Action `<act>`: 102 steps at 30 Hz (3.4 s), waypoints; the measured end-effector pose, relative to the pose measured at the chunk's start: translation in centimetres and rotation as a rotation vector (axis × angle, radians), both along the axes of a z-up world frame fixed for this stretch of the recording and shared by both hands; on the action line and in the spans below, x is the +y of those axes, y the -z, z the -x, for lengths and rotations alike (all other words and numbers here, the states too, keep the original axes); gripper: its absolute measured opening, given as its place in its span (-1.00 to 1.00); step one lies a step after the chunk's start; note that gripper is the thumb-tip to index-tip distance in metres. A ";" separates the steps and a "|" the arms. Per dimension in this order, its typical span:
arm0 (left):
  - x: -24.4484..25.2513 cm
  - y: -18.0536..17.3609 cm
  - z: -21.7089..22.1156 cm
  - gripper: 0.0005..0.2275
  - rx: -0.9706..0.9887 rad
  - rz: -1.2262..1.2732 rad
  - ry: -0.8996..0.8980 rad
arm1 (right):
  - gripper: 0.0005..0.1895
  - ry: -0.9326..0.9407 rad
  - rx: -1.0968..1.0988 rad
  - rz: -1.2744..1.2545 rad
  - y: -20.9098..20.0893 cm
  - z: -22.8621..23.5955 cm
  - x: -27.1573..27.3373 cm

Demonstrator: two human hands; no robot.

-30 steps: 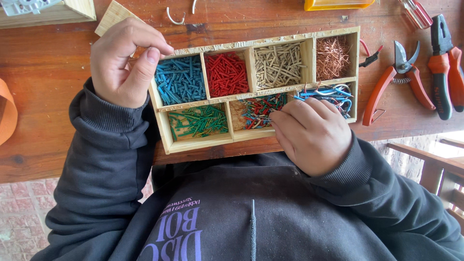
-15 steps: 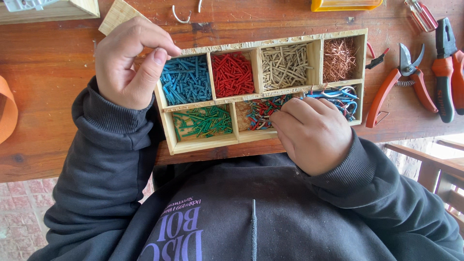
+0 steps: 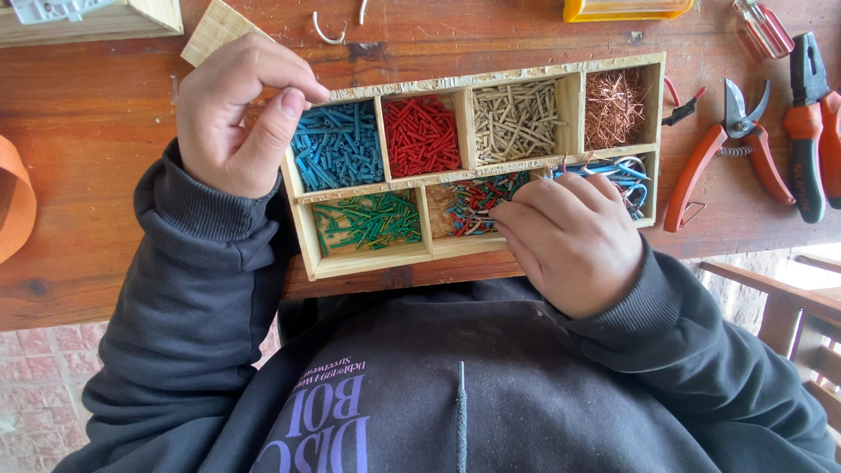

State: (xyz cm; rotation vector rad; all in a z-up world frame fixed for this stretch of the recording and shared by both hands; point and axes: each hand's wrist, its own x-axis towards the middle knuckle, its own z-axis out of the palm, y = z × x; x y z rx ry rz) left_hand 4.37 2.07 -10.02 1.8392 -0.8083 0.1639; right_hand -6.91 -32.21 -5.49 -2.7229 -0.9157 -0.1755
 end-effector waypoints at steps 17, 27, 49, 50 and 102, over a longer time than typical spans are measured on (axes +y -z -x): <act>0.0 -0.4 0.2 -0.80 0.018 -0.010 0.013 | -0.88 -0.011 0.016 0.020 -0.1 -0.3 -0.7; 0.0 -0.3 0.2 -0.80 0.024 -0.016 0.012 | -0.90 -0.047 -0.025 0.055 0.2 -0.7 0.1; 0.1 1.6 -0.7 -0.82 -0.020 0.077 -0.018 | -0.86 0.030 -0.028 -0.185 1.1 -0.2 -2.5; 0.1 1.5 -0.6 -0.81 -0.045 0.075 -0.020 | -0.89 0.087 0.042 -0.320 1.6 0.3 -3.2; 2.0 0.3 -0.5 -0.84 -0.053 0.073 -0.248 | -0.86 0.048 0.125 -0.453 0.4 -2.9 5.9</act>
